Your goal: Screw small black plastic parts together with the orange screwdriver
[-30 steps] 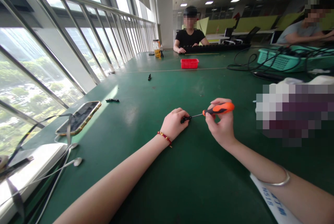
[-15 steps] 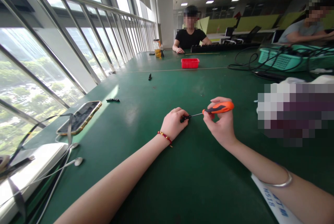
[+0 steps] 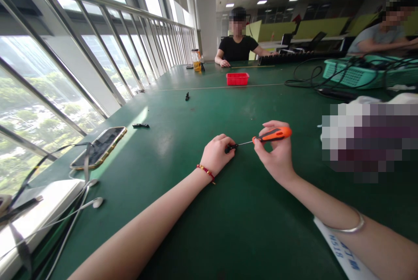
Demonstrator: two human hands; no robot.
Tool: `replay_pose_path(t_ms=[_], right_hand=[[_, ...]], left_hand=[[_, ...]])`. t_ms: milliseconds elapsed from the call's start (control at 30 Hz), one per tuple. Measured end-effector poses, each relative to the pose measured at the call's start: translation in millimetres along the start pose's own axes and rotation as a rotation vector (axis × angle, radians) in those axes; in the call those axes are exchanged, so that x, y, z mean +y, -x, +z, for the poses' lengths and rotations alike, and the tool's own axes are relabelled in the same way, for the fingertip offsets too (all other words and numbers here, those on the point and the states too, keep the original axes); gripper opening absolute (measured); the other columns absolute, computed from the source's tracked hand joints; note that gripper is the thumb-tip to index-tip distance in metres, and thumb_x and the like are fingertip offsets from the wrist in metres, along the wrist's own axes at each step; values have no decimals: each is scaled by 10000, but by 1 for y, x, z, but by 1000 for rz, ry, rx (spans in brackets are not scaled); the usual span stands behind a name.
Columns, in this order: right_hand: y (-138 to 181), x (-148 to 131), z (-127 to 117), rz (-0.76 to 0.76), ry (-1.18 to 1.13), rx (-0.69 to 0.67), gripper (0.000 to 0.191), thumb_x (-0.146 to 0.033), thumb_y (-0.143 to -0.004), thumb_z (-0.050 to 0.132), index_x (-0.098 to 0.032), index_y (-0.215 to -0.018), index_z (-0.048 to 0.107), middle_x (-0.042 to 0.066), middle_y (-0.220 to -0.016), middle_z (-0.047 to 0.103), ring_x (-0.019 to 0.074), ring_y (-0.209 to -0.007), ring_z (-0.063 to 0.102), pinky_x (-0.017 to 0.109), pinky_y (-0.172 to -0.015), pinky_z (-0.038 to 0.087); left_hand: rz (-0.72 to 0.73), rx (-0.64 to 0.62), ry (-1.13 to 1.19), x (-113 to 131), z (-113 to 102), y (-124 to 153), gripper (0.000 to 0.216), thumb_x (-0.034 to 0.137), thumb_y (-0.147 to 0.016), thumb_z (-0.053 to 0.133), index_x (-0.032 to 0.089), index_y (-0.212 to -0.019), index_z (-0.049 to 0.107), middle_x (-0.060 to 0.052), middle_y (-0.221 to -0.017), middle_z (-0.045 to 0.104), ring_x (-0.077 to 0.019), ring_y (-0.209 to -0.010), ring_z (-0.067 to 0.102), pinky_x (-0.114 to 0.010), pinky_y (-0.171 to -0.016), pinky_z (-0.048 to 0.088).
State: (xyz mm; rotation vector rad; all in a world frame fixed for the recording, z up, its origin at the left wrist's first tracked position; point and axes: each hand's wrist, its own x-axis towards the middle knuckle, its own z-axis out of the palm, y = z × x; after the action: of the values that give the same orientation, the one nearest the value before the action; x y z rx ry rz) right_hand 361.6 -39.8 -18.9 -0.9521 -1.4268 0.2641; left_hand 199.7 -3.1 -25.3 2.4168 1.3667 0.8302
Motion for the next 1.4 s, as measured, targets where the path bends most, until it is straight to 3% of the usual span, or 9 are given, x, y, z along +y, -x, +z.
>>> replay_pose_path(t_ms=[100, 233, 433, 733, 800, 900, 1033, 1200, 1400], right_hand=[[0, -1, -1, 31, 35, -24, 258, -227, -764, 585, -234, -965, 422, -63, -643, 441, 116, -547, 476, 285, -588, 424], [0, -7, -3, 143, 57, -165, 95, -289, -825, 534, -224, -858, 472, -87, -485, 433, 99, -421, 437, 258, -484, 360], [0, 0, 0, 38, 2, -26, 292, -206, -741, 599, -232, -985, 441, -48, -706, 473, 107, -541, 471, 287, -577, 433], [0, -5, -4, 105, 54, -153, 70, -236, -816, 528, -228, -814, 458, -68, -595, 463, 78, -420, 429, 277, -519, 370], [0, -3, -3, 100, -21, -129, 170, -193, -777, 564, -238, -886, 441, -86, -563, 414, 95, -448, 428, 275, -531, 394], [0, 2, 0, 78, -80, -46, 314, -169, -721, 605, -242, -962, 417, -53, -698, 454, 107, -539, 467, 277, -551, 426], [-1, 2, -1, 86, -1, -7, 247, -235, -777, 575, -235, -970, 422, -57, -672, 453, 107, -542, 476, 275, -559, 422], [0, -4, -3, 146, 9, -107, 95, -294, -830, 529, -231, -849, 461, -72, -552, 447, 100, -456, 460, 261, -494, 380], [-1, 1, -1, 53, -35, -25, 338, -188, -722, 603, -242, -990, 405, -47, -719, 459, 109, -555, 460, 281, -562, 422]], left_hand=[[5, 5, -3, 1, 0, 0, 103, 157, -739, 564, 185, -792, 648, -12, -828, 617, -140, -760, 580, -250, -700, 476], [3, 6, -7, 0, 0, 0, 104, 160, -741, 567, 189, -798, 649, -11, -823, 617, -136, -754, 582, -244, -692, 479], [-1, 4, -13, -2, 1, 0, 101, 164, -735, 570, 188, -796, 647, -16, -830, 618, -144, -767, 584, -253, -702, 482], [-11, 9, -8, -1, 0, 0, 106, 167, -730, 570, 188, -793, 653, -13, -818, 620, -136, -737, 579, -248, -678, 478], [-19, 12, -6, -2, 0, 0, 106, 169, -730, 570, 185, -795, 653, -12, -809, 619, -135, -723, 578, -247, -672, 478], [-18, 13, -4, -2, 0, 0, 107, 165, -728, 569, 186, -792, 652, -12, -813, 622, -132, -722, 580, -246, -677, 480], [-19, 9, -4, -1, 0, 0, 107, 166, -729, 569, 187, -792, 654, -13, -819, 622, -133, -728, 582, -247, -680, 483], [-8, 6, -10, 0, 0, 0, 112, 164, -732, 567, 187, -795, 657, -16, -829, 623, -142, -747, 582, -252, -688, 481], [-18, 7, 5, -1, 0, 0, 118, 158, -727, 567, 183, -798, 658, -15, -819, 623, -142, -741, 580, -249, -680, 476]])
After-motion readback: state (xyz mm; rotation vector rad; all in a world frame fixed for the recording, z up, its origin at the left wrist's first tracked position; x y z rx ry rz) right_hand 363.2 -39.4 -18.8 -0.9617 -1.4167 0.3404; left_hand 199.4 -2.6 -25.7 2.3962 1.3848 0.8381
